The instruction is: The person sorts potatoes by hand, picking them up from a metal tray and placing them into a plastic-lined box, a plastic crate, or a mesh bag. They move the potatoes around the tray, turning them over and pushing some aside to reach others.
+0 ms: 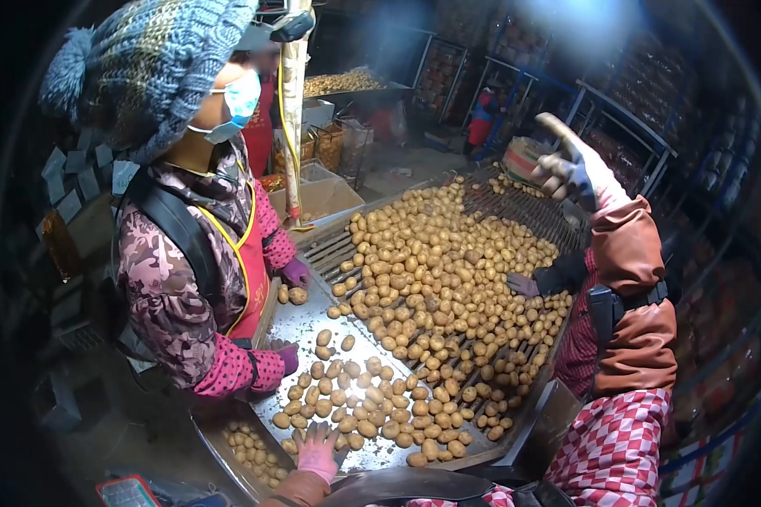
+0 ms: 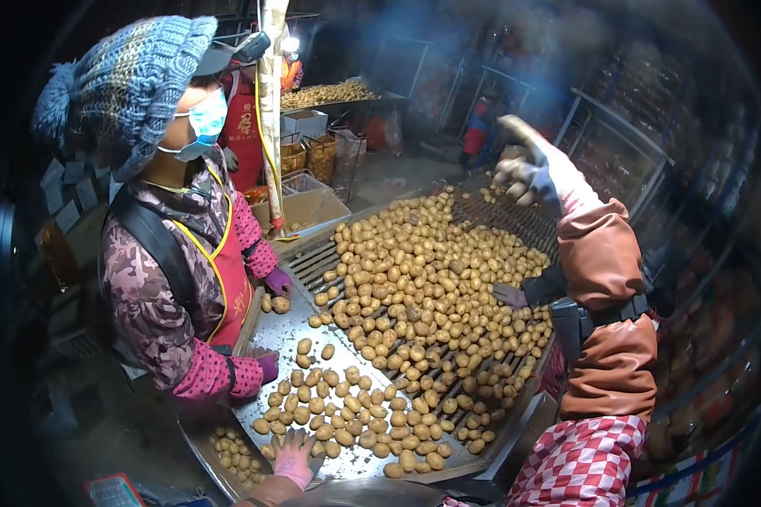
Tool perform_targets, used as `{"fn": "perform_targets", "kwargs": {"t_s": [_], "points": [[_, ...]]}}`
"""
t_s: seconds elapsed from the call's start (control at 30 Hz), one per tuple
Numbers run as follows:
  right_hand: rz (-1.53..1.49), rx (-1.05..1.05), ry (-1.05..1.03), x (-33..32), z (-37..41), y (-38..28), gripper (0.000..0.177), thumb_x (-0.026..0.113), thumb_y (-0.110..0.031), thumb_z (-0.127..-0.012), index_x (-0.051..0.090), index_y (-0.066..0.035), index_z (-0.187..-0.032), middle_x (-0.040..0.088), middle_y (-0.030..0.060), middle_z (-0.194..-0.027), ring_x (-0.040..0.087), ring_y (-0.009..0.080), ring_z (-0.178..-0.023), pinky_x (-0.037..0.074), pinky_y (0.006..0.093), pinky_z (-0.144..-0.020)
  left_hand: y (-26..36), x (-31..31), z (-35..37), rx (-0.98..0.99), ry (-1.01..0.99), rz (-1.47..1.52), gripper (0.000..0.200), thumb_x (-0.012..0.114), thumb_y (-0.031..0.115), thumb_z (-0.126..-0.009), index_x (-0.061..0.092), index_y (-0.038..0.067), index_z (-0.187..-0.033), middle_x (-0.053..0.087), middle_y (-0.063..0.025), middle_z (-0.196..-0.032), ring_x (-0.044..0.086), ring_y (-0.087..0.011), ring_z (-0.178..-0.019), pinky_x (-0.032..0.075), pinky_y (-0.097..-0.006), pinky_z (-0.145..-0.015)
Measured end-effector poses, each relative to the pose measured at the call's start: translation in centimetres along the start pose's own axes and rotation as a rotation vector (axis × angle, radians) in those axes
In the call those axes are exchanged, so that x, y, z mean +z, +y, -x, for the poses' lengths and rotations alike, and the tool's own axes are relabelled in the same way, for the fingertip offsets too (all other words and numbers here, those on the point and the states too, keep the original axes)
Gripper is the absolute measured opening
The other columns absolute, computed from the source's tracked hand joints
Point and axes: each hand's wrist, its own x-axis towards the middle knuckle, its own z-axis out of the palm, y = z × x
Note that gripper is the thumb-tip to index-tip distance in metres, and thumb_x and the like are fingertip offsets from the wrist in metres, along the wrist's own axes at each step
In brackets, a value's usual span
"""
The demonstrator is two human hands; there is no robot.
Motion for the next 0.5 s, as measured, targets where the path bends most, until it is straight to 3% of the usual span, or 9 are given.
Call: {"fn": "perform_targets", "kwargs": {"t_s": [0.1, 0.13, 0.2, 0.27, 0.33, 0.4, 0.43, 0.47, 0.5], "points": [[0.055, 0.134, -0.766, -2.4, 1.9, 0.7, 0.049, 0.067, -0.020, -0.096, 0.056, -0.003, -0.140, 0.068, 0.0059, -0.085, 0.062, 0.0115, -0.070, 0.048, 0.0289, -0.059, 0.0, 0.2, 0.0, -0.010, 0.018, -0.050, 0.054, 0.061, 0.053, -0.090, 0.062, 0.019, -0.132, 0.053, -0.0091, -0.139, 0.042, -0.0308, -0.135, 0.020, -0.0675, -0.112], [0.356, 0.298, -0.746, -1.8, 2.7, -0.6, 0.032, 0.073, -0.028, -0.092, 0.074, -0.006, -0.116, 0.072, 0.0116, -0.082, 0.066, 0.0164, -0.075, 0.052, 0.0306, -0.065, -0.1, 0.4, 0.0, -0.022, -0.001, -0.033, 0.056, 0.062, 0.051, -0.089, 0.060, 0.019, -0.134, 0.051, -0.0106, -0.141, 0.040, -0.0314, -0.136, 0.018, -0.0675, -0.113], [0.815, 0.190, -0.561, -5.0, 2.2, 5.0, 0.028, 0.075, -0.031, -0.089, 0.078, -0.007, -0.102, 0.072, 0.0096, -0.082, 0.062, 0.0172, -0.069, 0.050, 0.0323, -0.065, 0.1, 0.5, 0.0, -0.038, -0.022, -0.017, 0.058, 0.063, 0.049, -0.088, 0.058, 0.018, -0.136, 0.049, -0.0121, -0.142, 0.038, -0.0321, -0.138, 0.017, -0.0675, -0.115], [1.039, 0.375, -0.558, -9.3, 0.6, 9.8, 0.027, 0.075, -0.033, -0.087, 0.078, -0.008, -0.096, 0.071, 0.0101, -0.079, 0.058, 0.0185, -0.066, 0.048, 0.0356, -0.063, 0.5, 0.1, -0.1, -0.026, -0.002, -0.088, 0.055, 0.060, 0.052, -0.091, 0.059, 0.020, -0.136, 0.052, -0.0089, -0.140, 0.042, -0.0300, -0.135, 0.021, -0.0659, -0.113], [1.198, -0.075, -0.007, -11.8, 1.6, 16.7, 0.029, 0.073, -0.025, -0.090, 0.072, -0.006, -0.113, 0.069, 0.0101, -0.074, 0.058, 0.0214, -0.063, 0.047, 0.0377, -0.060, 0.7, -0.4, -0.2, -0.039, -0.043, -0.075, 0.057, 0.061, 0.051, -0.090, 0.057, 0.019, -0.137, 0.050, -0.0089, -0.142, 0.039, -0.0294, -0.137, 0.020, -0.0659, -0.113], [0.728, -0.020, 0.338, -5.5, 1.8, 14.7, 0.032, 0.071, -0.019, -0.093, 0.069, -0.009, -0.123, 0.071, 0.0084, -0.082, 0.055, 0.0198, -0.062, 0.048, 0.0362, -0.060, 0.9, -0.4, -0.2, -0.057, -0.082, -0.091, 0.059, 0.062, 0.050, -0.090, 0.056, 0.019, -0.139, 0.049, -0.0092, -0.143, 0.037, -0.0291, -0.140, 0.019, -0.0654, -0.114], [0.592, -0.328, 0.289, -2.5, 3.8, 14.0, 0.037, 0.067, -0.008, -0.096, 0.062, -0.010, -0.133, 0.070, 0.0009, -0.084, 0.060, 0.0083, -0.072, 0.048, 0.0248, -0.064, 1.0, -0.4, -0.3, -0.063, -0.078, -0.079, 0.060, 0.063, 0.050, -0.090, 0.055, 0.018, -0.140, 0.048, -0.0098, -0.144, 0.036, -0.0293, -0.141, 0.019, -0.0643, -0.115], [0.273, -0.162, 0.154, -0.1, 5.2, 14.9, 0.032, 0.070, -0.021, -0.095, 0.068, -0.014, -0.126, 0.073, 0.0080, -0.093, 0.059, 0.0117, -0.068, 0.051, 0.0321, -0.063, 1.0, -0.5, -0.3, -0.056, -0.079, -0.072, 0.059, 0.062, 0.049, -0.090, 0.055, 0.016, -0.140, 0.048, -0.0107, -0.145, 0.036, -0.0302, -0.141, 0.019, -0.0635, -0.115], [0.227, -0.244, 0.013, 2.3, 6.0, 17.4, 0.033, 0.071, -0.022, -0.095, 0.068, -0.014, -0.127, 0.072, 0.0084, -0.089, 0.058, 0.0105, -0.067, 0.051, 0.0307, -0.064, 1.2, -0.9, -0.5, -0.060, -0.097, -0.069, 0.059, 0.062, 0.048, -0.091, 0.055, 0.016, -0.140, 0.048, -0.0116, -0.145, 0.037, -0.0311, -0.141, 0.019, -0.0637, -0.115]]}}
